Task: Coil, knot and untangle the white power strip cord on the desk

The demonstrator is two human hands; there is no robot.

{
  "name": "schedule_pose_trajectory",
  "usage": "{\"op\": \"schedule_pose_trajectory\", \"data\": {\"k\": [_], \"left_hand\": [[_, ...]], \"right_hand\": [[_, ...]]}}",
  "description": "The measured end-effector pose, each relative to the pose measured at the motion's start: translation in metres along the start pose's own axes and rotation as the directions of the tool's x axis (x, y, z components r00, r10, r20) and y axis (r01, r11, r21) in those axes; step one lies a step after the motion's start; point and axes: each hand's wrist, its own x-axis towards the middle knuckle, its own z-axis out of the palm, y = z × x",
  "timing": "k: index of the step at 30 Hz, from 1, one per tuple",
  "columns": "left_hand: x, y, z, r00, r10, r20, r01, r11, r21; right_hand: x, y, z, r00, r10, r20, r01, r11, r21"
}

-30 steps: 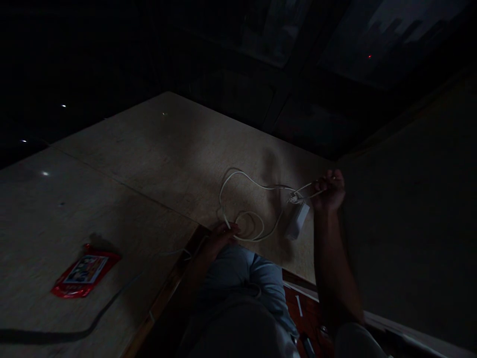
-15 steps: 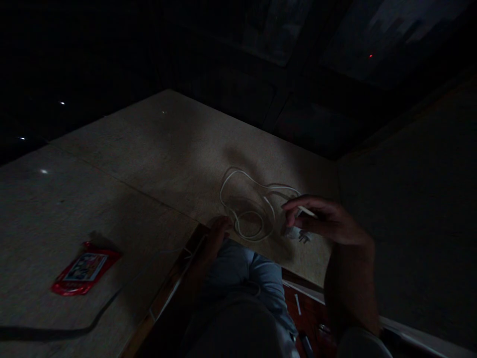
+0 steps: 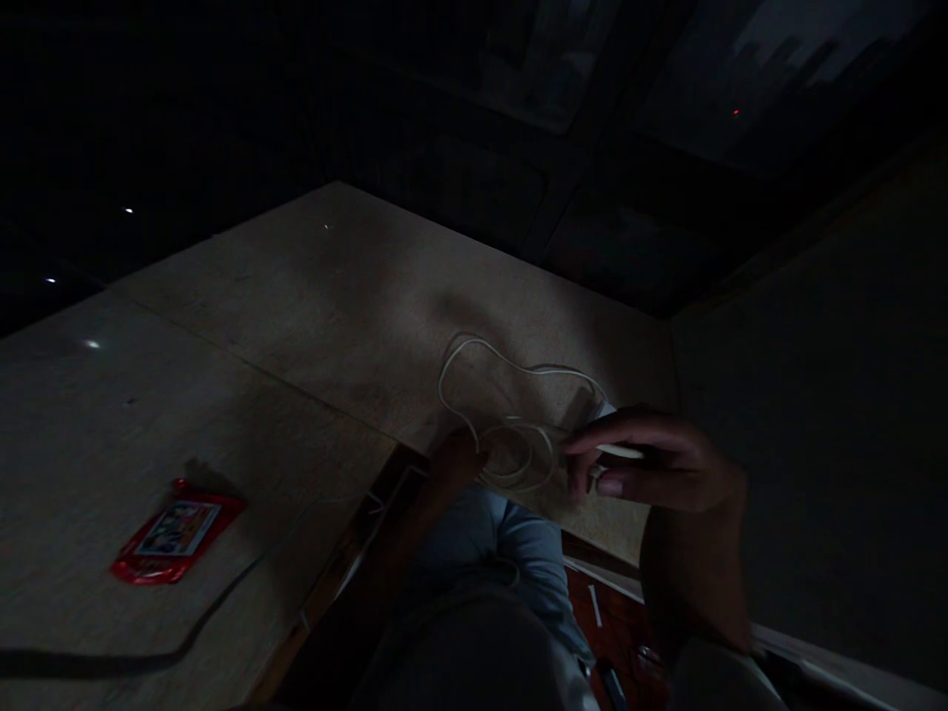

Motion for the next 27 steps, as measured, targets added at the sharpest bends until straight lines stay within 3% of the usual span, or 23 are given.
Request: {"op": "schedule_pose_trajectory", "data": {"k": [3, 7, 12, 15, 17, 19, 21, 23, 25, 27], "left_hand": [[0.0, 0.004, 0.002, 0.999, 0.05, 0.0, -0.05, 0.994, 0.101], [0.0, 0.006, 0.002, 1.0, 0.021, 0.011, -0.023, 0.987, 0.157], [0.005, 0.003, -0.003, 0.999, 0.01, 0.034, -0.014, 0.992, 0.125], [0.009, -0.004, -0.009, 0.997, 0.044, 0.065, -0.037, 0.993, -0.108], [0.009, -0.01, -0.014, 0.997, 0.05, 0.052, -0.03, 0.944, -0.329], [0.007, -0.016, -0.02, 0.999, 0.028, 0.024, -0.012, 0.865, -0.501], [0.001, -0.019, -0.025, 1.0, 0.005, -0.003, -0.006, 0.768, -0.641], [-0.004, -0.018, -0.028, 0.999, -0.004, -0.033, -0.022, 0.664, -0.747], [-0.009, -0.015, -0.03, 0.997, -0.02, -0.068, -0.044, 0.575, -0.817], [-0.011, -0.011, -0.031, 0.996, -0.041, -0.079, -0.047, 0.516, -0.855]], "right_hand": [[-0.003, 0.003, 0.0, 0.978, 0.01, -0.21, -0.003, 0.999, 0.037], [-0.007, 0.007, -0.004, 0.885, 0.037, -0.464, -0.031, 0.999, 0.022], [-0.014, 0.009, -0.017, 0.794, 0.078, -0.603, -0.101, 0.995, -0.004], [-0.022, 0.014, -0.029, 0.766, 0.178, -0.618, -0.256, 0.966, -0.039], [-0.028, 0.021, -0.039, 0.75, 0.246, -0.614, -0.35, 0.935, -0.052], [-0.035, 0.033, -0.05, 0.703, 0.291, -0.649, -0.417, 0.908, -0.044], [-0.04, 0.047, -0.061, 0.597, 0.311, -0.739, -0.454, 0.891, 0.008], [-0.045, 0.06, -0.074, 0.435, 0.319, -0.842, -0.422, 0.898, 0.122], [-0.051, 0.073, -0.088, 0.26, 0.342, -0.903, -0.295, 0.918, 0.264], [-0.059, 0.085, -0.103, 0.124, 0.38, -0.917, -0.1, 0.924, 0.37]]}}
